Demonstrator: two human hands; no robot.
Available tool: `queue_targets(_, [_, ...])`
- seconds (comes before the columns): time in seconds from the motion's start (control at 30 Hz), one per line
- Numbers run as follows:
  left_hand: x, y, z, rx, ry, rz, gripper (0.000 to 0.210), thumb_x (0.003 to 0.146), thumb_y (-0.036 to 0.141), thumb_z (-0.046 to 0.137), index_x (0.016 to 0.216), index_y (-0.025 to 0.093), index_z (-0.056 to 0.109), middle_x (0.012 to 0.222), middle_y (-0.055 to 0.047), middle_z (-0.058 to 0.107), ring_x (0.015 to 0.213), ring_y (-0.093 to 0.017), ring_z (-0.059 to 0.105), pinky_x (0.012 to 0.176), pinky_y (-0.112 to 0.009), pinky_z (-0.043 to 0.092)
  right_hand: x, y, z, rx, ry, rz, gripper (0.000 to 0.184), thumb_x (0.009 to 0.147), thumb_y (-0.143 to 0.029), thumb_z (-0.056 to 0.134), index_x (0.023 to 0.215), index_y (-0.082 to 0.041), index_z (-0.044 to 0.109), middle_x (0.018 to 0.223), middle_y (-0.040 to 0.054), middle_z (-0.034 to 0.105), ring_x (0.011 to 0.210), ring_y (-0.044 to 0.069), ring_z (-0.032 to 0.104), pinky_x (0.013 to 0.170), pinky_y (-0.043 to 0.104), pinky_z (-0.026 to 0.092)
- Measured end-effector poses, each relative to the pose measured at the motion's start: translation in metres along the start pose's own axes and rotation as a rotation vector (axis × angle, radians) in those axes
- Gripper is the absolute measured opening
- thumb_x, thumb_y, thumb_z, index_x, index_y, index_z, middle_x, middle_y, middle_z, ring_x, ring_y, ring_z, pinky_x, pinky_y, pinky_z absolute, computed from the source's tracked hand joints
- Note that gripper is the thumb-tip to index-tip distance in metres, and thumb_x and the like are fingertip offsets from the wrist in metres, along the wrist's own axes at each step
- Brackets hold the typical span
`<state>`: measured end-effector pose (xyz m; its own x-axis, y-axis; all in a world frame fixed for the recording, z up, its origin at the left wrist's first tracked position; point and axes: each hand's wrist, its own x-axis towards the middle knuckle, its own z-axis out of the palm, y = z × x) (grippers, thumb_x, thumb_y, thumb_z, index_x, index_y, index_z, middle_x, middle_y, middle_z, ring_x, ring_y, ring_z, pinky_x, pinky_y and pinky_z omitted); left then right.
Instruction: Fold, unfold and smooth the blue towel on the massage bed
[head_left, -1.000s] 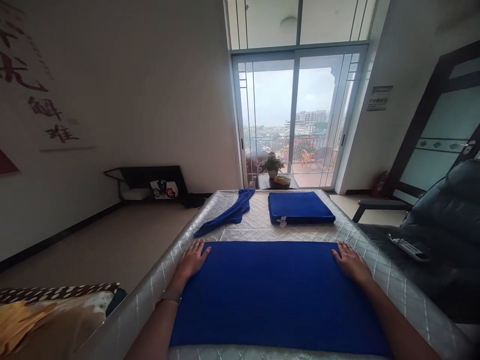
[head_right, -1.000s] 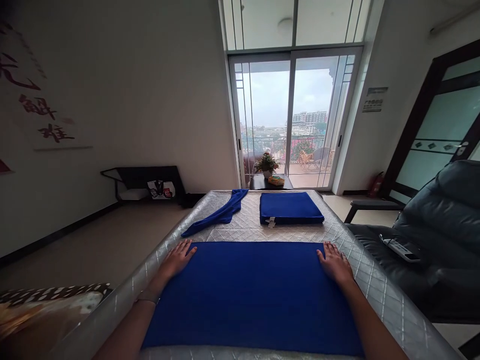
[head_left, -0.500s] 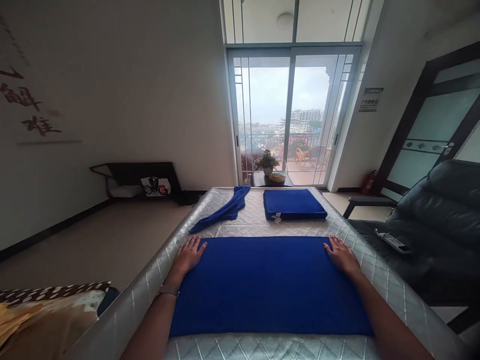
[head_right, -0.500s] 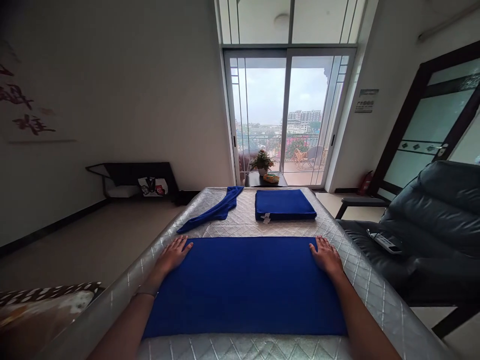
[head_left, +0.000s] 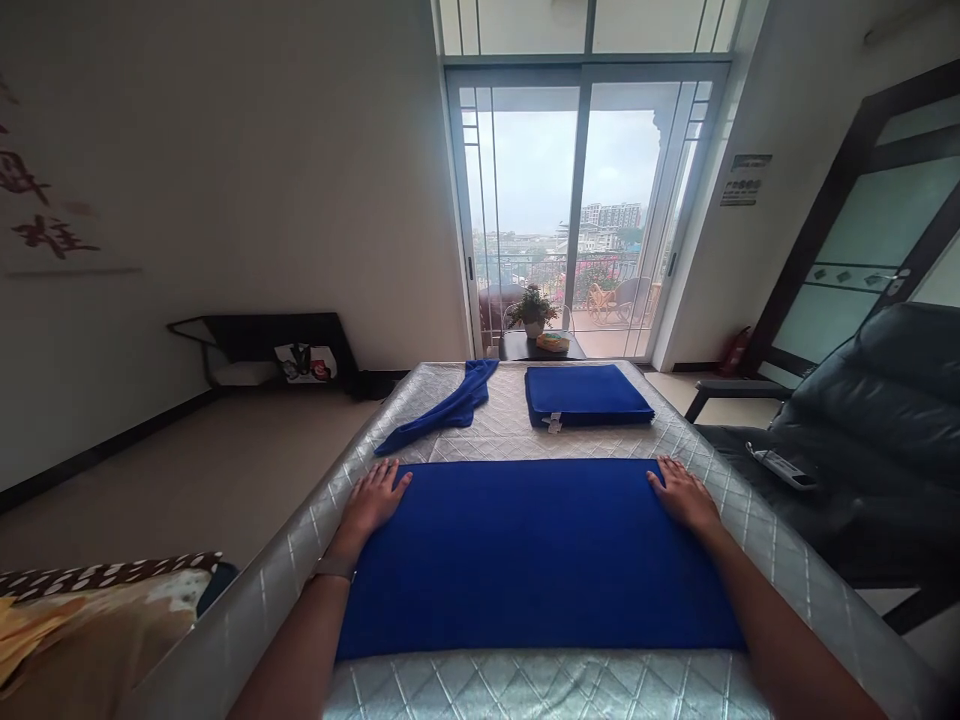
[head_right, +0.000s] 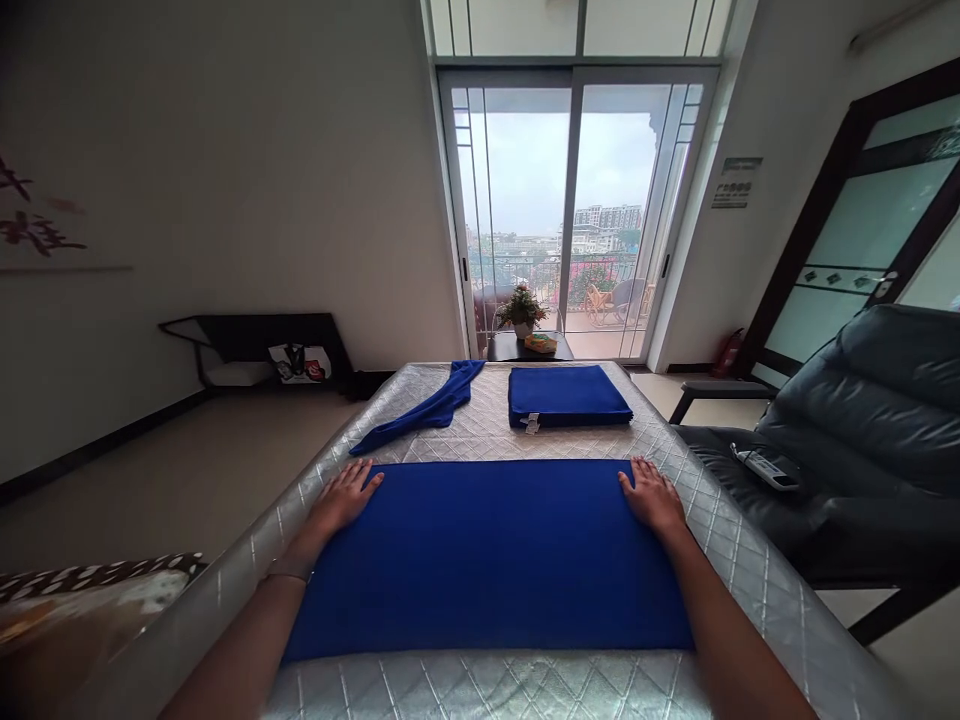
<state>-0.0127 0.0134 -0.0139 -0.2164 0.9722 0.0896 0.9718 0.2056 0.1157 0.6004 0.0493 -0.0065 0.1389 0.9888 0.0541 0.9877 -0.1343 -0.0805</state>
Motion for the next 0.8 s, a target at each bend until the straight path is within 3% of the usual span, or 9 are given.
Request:
queue_targets(0.43, [-0.005, 0.006, -0.007, 0.003, -0.021, -0.016, 0.073, 0.102, 0.057, 0.022, 0.159, 0.013, 0.028, 0.167, -0.012, 0.025, 0.154, -0.027, 0.022, 0.125, -0.048, 0.018, -0.005, -0.006, -0.011, 0.025, -0.028, 0.013, 0.071, 0.102, -0.049, 0.016, 0.161, -0.011, 0.026, 0.168, 0.0080, 0.024, 0.154, 0.022, 0.019, 0.126, 0.042, 0.014])
queue_targets(0.8, [-0.001, 0.005, -0.003, -0.011, 0.005, -0.002, 0.073, 0.101, 0.057, 0.023, 0.158, 0.012, 0.032, 0.166, -0.015, 0.028, 0.153, -0.030, 0.025, 0.124, -0.052, 0.021, 0.003, 0.001, 0.000, 0.009, 0.008, -0.005, 0.071, 0.101, -0.048, 0.017, 0.160, -0.011, 0.027, 0.167, 0.0095, 0.025, 0.154, 0.023, 0.019, 0.125, 0.043, 0.016])
